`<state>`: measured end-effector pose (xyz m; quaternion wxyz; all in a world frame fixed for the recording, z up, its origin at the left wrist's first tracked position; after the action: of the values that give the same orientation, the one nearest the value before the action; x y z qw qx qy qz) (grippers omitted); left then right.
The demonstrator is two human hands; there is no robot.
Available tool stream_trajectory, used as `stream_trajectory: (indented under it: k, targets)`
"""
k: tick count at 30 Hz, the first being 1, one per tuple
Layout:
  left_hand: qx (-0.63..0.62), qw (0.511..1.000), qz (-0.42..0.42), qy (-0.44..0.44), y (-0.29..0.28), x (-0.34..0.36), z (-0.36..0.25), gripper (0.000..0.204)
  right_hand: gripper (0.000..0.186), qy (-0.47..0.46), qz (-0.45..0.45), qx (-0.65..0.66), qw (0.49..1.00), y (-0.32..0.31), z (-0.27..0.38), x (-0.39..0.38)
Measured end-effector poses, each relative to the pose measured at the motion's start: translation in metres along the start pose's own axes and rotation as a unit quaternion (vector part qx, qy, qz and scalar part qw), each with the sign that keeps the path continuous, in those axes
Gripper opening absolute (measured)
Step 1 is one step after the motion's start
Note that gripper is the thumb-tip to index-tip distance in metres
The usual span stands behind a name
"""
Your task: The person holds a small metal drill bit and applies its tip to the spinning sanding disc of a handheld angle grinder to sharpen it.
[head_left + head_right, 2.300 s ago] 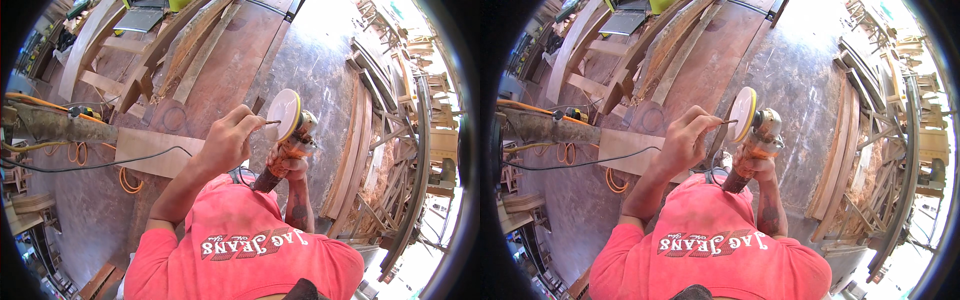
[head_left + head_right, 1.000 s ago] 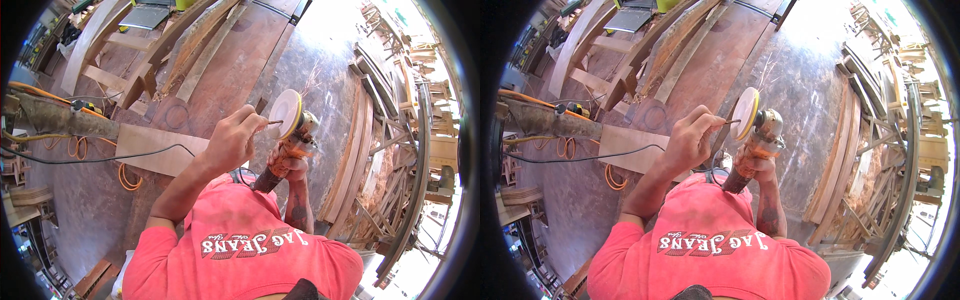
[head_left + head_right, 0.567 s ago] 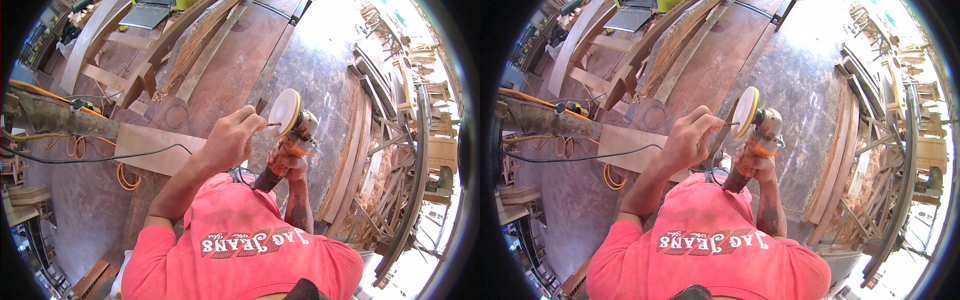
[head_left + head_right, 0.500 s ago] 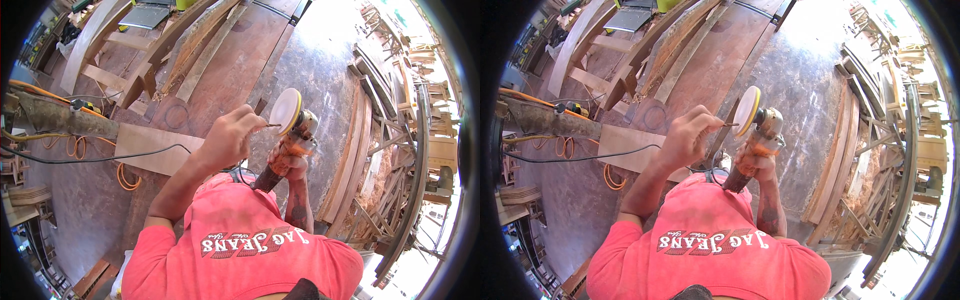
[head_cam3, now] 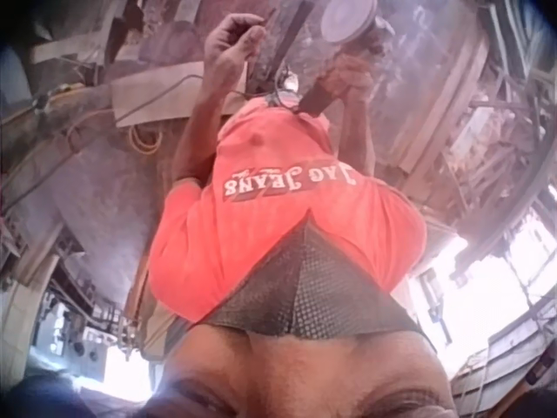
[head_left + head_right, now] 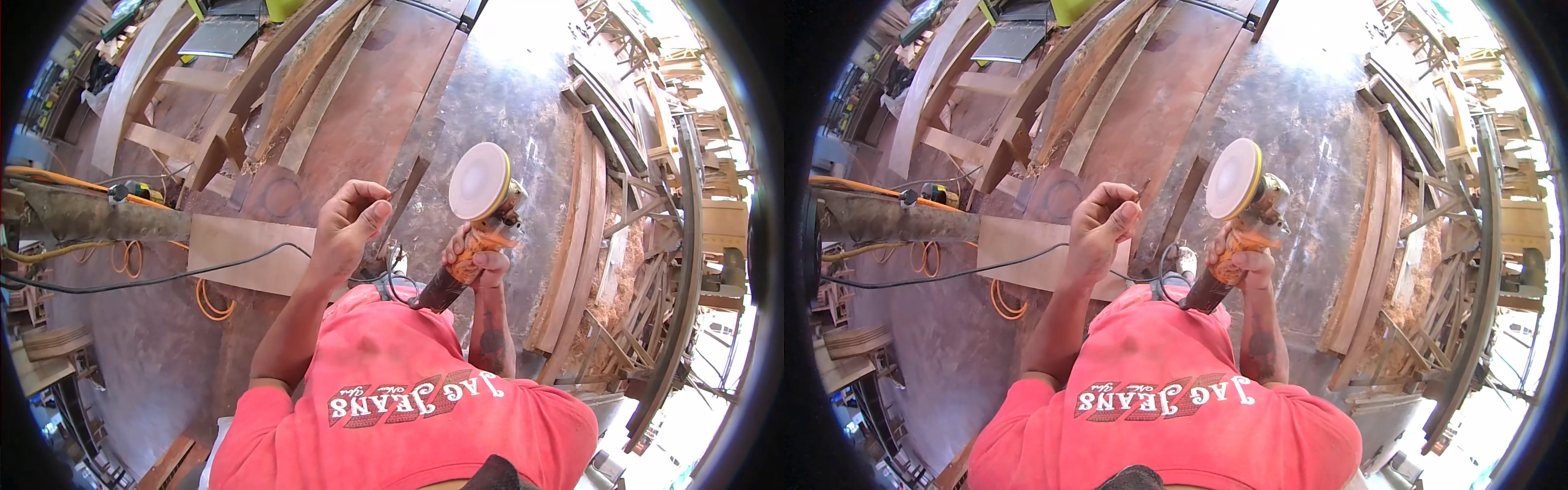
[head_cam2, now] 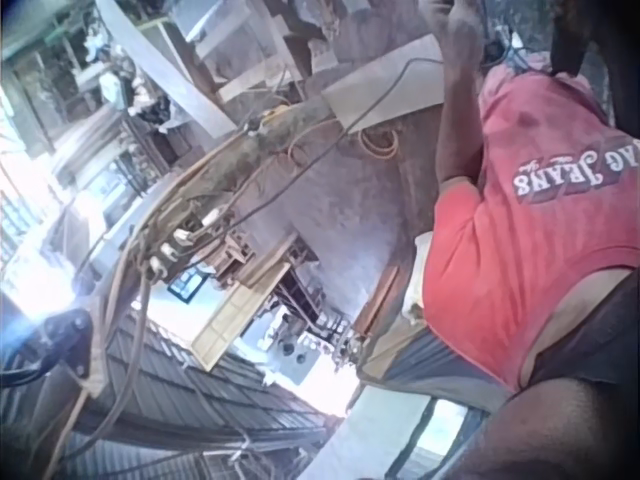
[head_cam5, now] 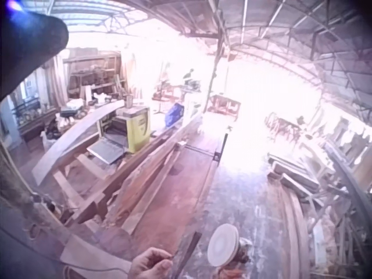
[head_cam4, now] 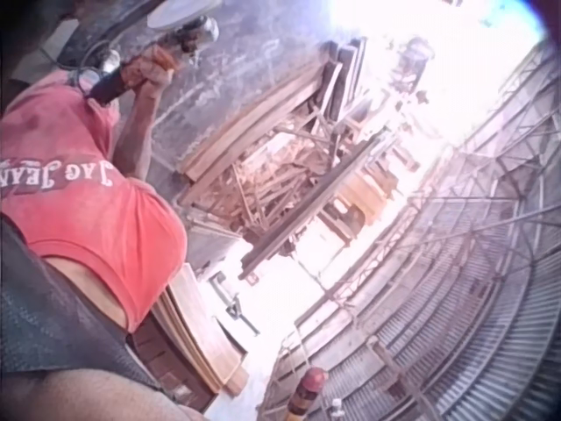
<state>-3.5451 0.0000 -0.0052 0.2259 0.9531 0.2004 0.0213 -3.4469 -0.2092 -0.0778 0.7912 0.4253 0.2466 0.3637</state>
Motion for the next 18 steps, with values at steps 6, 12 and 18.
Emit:
stream_trajectory:
  k: [6,12,18]
  targets:
    - [-0.024,1.0,0.003,-0.017,0.001,0.0,0.0,0.017,0.059,-0.001,-0.009,-0.007,1.0,0.002,-0.001,-0.002]
    - [0.094,0.994,-0.012,0.049,0.008,0.0,-0.011,0.013,0.059,0.009,0.014,-0.013,1.0,0.004,0.0,0.002]
    - [0.337,0.915,-0.041,0.219,0.028,0.0,-0.037,0.013,0.059,0.023,-0.027,-0.071,0.997,-0.007,0.011,0.005]
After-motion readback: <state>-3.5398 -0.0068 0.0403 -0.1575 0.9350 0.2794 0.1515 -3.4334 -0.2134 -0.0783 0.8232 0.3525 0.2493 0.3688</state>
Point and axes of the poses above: each hand's wrist, its own x-axis towards the middle knuckle, its own y-axis out of the palm, z = x × y, the point moved 7 cm from there along x, towards the middle knuckle, and after that the axes turned 6 degrees about x, right-handed, at the moved point
